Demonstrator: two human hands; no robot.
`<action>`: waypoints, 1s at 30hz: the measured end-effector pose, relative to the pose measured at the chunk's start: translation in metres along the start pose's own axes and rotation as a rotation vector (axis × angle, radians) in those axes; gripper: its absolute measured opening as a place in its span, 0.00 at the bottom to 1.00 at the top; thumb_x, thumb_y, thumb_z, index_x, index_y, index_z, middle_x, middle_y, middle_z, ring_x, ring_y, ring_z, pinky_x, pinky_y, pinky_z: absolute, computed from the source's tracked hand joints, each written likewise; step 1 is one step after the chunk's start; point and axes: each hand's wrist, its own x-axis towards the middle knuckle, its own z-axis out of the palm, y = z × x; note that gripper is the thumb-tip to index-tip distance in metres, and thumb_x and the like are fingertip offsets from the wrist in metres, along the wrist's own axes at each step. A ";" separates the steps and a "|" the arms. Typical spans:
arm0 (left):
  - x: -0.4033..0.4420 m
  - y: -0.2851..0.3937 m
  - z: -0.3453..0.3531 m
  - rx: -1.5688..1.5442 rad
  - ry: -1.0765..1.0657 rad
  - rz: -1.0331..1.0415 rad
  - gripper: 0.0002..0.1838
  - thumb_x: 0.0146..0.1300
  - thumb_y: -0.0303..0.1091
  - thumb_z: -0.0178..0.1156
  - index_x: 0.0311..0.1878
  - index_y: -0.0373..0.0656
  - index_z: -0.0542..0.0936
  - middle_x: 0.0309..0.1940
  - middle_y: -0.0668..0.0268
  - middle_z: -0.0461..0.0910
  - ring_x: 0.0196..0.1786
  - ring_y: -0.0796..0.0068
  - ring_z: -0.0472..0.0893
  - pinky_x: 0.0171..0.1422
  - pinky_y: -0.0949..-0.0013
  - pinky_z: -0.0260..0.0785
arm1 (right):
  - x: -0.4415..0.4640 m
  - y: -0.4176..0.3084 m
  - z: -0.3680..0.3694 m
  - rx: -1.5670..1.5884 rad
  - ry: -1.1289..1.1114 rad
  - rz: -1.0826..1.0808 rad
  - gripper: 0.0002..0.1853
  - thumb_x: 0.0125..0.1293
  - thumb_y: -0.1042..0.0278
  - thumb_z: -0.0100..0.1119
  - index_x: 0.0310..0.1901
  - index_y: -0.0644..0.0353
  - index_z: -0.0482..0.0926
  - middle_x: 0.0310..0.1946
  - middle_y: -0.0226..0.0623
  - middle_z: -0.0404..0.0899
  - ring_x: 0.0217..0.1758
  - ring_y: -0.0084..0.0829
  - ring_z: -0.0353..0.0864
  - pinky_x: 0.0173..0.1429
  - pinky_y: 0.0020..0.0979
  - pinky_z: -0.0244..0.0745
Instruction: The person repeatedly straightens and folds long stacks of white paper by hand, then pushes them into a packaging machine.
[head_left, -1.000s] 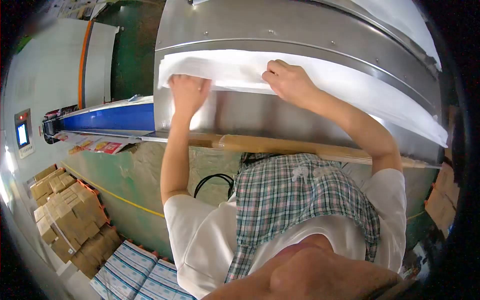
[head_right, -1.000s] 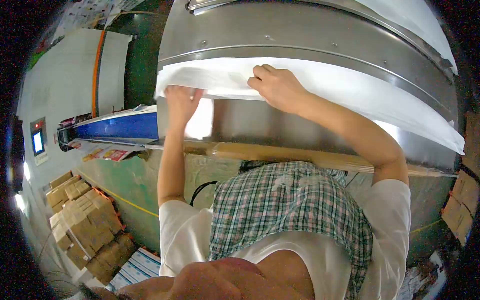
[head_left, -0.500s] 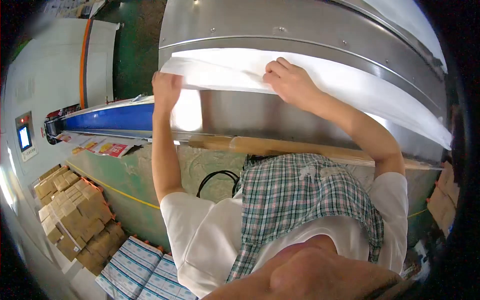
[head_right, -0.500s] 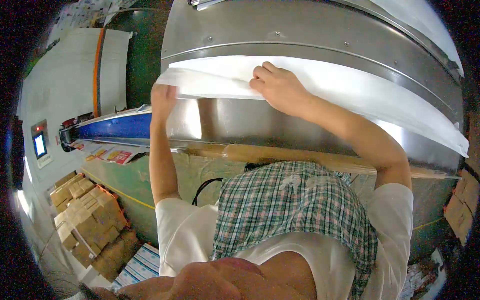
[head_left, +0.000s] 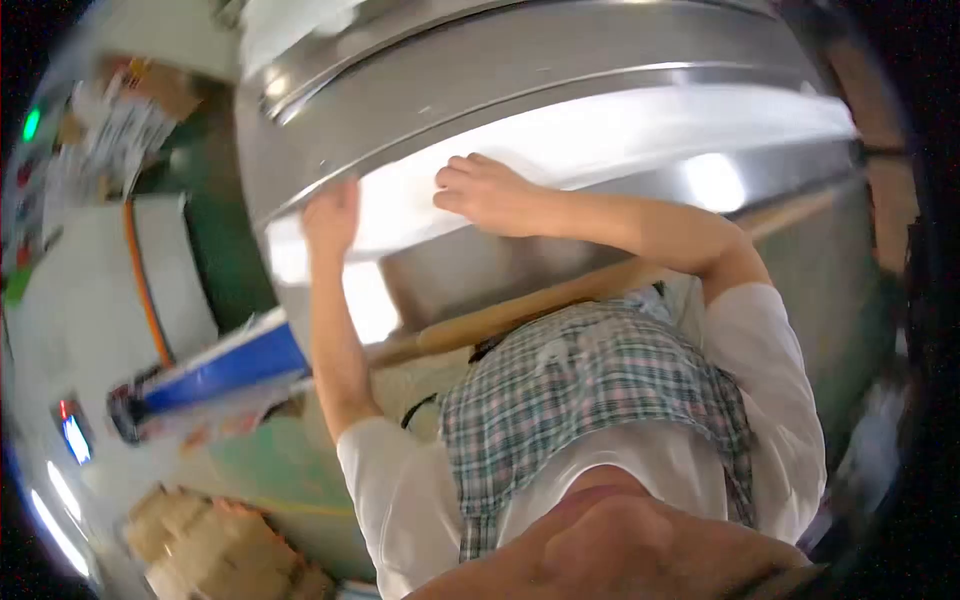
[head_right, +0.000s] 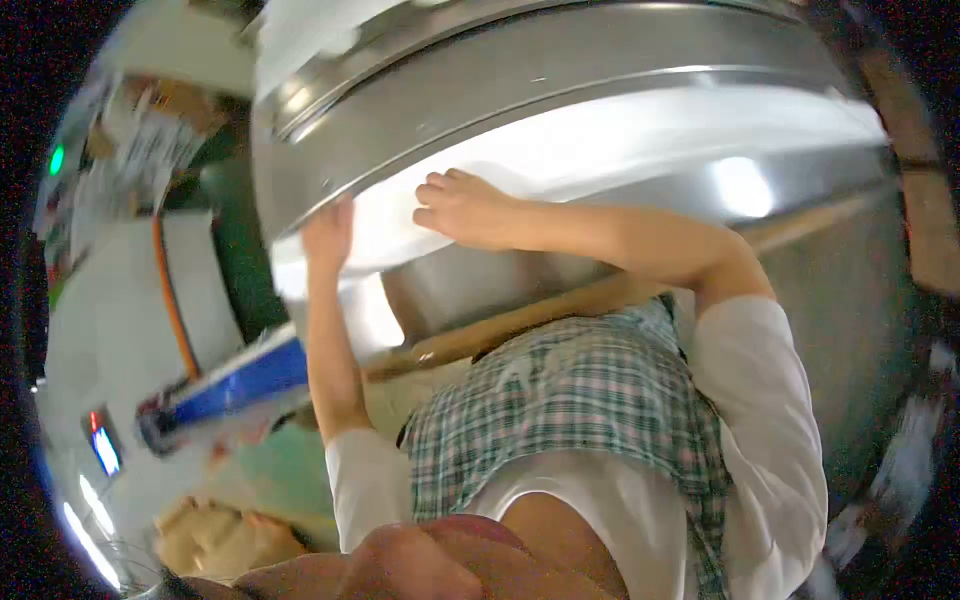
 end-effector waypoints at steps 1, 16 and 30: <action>-0.012 -0.006 -0.009 -0.004 0.026 -0.011 0.20 0.62 0.45 0.45 0.32 0.38 0.78 0.27 0.51 0.77 0.35 0.50 0.76 0.47 0.52 0.64 | -0.004 -0.002 -0.005 -0.020 -0.007 0.018 0.05 0.49 0.74 0.50 0.30 0.59 0.72 0.34 0.36 0.68 0.43 0.34 0.67 0.45 0.33 0.66; -0.131 -0.060 -0.068 0.204 0.032 -0.557 0.19 0.62 0.43 0.46 0.46 0.37 0.75 0.45 0.55 0.75 0.47 0.53 0.73 0.51 0.57 0.65 | -0.299 0.236 -0.165 -0.701 -0.006 0.843 0.15 0.46 0.72 0.54 0.40 0.59 0.73 0.44 0.37 0.71 0.50 0.39 0.69 0.51 0.35 0.70; -0.036 0.174 0.012 0.289 -0.213 -0.615 0.28 0.65 0.57 0.33 0.51 0.50 0.75 0.55 0.68 0.71 0.62 0.54 0.60 0.60 0.40 0.46 | -0.441 0.336 -0.296 -0.695 0.613 0.790 0.09 0.48 0.76 0.56 0.34 0.59 0.74 0.38 0.37 0.72 0.44 0.42 0.70 0.48 0.38 0.69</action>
